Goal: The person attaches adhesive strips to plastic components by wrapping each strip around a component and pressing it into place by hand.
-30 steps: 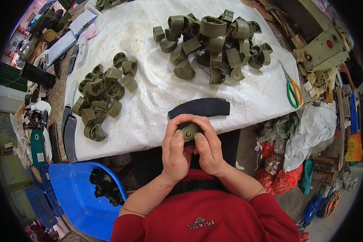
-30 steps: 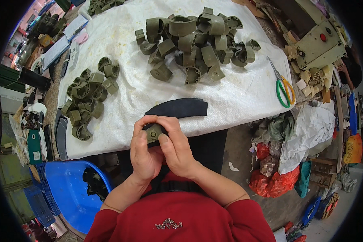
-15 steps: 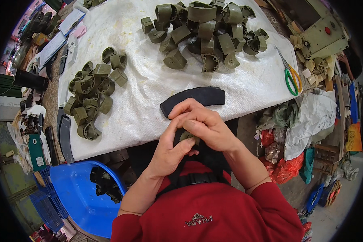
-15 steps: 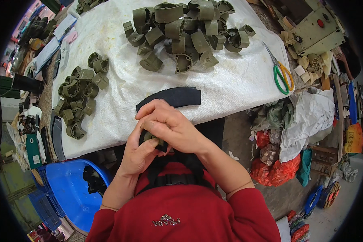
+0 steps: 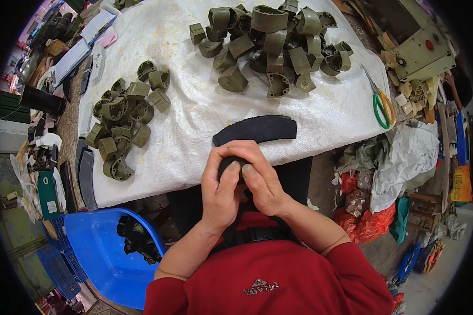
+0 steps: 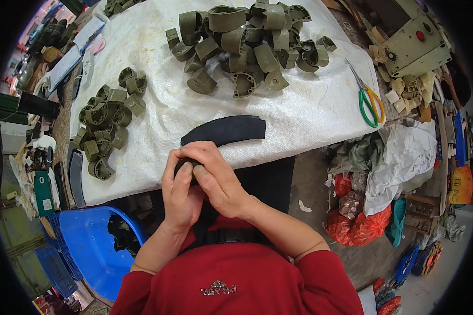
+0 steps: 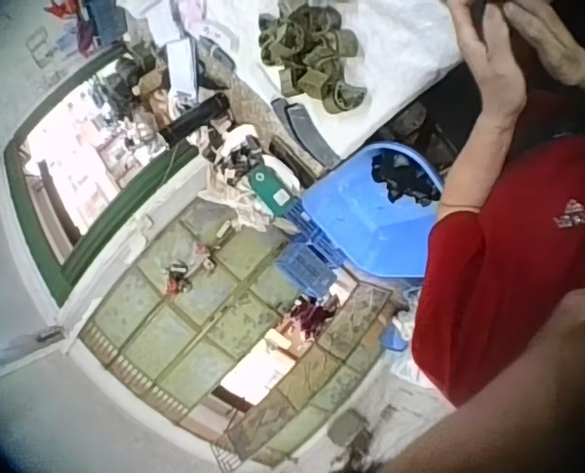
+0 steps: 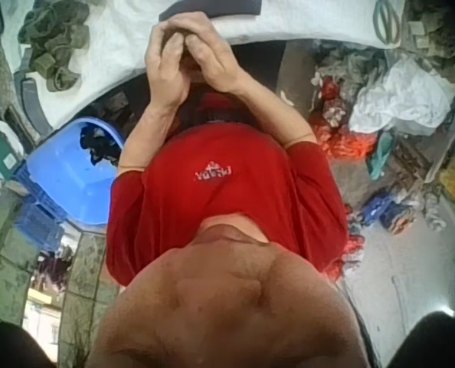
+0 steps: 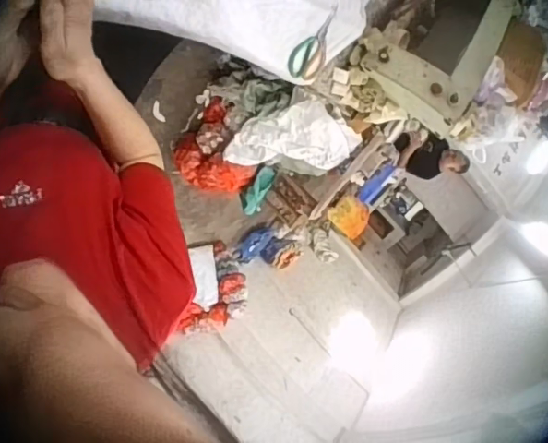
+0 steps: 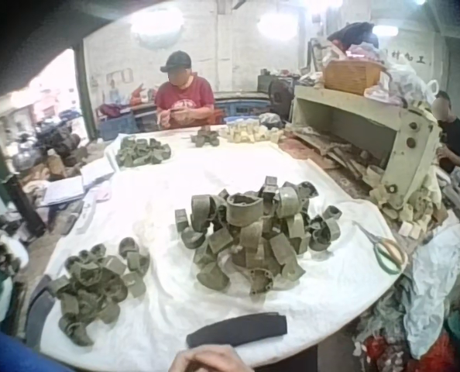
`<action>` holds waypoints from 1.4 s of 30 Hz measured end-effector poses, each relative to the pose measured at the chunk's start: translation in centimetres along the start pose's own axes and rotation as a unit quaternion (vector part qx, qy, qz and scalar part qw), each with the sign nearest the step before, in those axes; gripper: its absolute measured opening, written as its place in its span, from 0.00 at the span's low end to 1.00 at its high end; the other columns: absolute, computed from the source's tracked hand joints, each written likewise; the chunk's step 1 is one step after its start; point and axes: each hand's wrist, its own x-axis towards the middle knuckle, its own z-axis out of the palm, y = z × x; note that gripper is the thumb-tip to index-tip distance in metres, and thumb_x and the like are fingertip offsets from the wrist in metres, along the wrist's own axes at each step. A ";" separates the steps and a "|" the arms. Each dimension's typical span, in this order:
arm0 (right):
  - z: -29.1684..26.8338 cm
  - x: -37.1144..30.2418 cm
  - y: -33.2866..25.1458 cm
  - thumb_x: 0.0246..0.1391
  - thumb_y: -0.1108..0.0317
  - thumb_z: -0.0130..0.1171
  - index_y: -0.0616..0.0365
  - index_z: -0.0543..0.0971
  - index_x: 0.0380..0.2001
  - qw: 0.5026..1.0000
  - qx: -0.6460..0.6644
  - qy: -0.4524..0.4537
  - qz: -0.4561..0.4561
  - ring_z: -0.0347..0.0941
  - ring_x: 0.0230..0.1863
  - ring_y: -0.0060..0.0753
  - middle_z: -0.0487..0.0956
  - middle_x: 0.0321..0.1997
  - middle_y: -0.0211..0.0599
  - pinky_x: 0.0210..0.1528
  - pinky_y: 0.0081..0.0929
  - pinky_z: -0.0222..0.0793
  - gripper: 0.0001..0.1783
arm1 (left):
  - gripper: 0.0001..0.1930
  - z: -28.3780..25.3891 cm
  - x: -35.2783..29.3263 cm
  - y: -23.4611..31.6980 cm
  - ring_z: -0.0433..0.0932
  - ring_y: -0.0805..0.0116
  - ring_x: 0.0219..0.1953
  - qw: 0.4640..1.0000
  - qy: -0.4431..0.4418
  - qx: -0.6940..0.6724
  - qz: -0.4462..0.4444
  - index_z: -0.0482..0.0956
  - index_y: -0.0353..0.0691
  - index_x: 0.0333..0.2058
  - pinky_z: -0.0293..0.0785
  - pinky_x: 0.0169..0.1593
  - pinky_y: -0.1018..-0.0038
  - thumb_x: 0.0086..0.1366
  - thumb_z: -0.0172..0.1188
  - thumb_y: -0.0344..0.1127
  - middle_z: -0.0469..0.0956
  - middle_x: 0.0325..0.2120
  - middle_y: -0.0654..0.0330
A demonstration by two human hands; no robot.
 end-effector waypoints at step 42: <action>-5.0 4.9 1.8 0.46 0.76 0.53 0.63 0.69 0.24 0.908 -0.393 -0.142 -0.035 0.63 0.37 0.44 0.67 0.32 0.40 0.42 0.34 0.61 0.03 | 0.16 -4.0 1.2 2.1 0.65 0.53 0.45 0.702 0.033 0.606 0.373 0.80 0.43 0.34 0.60 0.49 0.64 0.42 0.58 0.23 0.68 0.41 0.52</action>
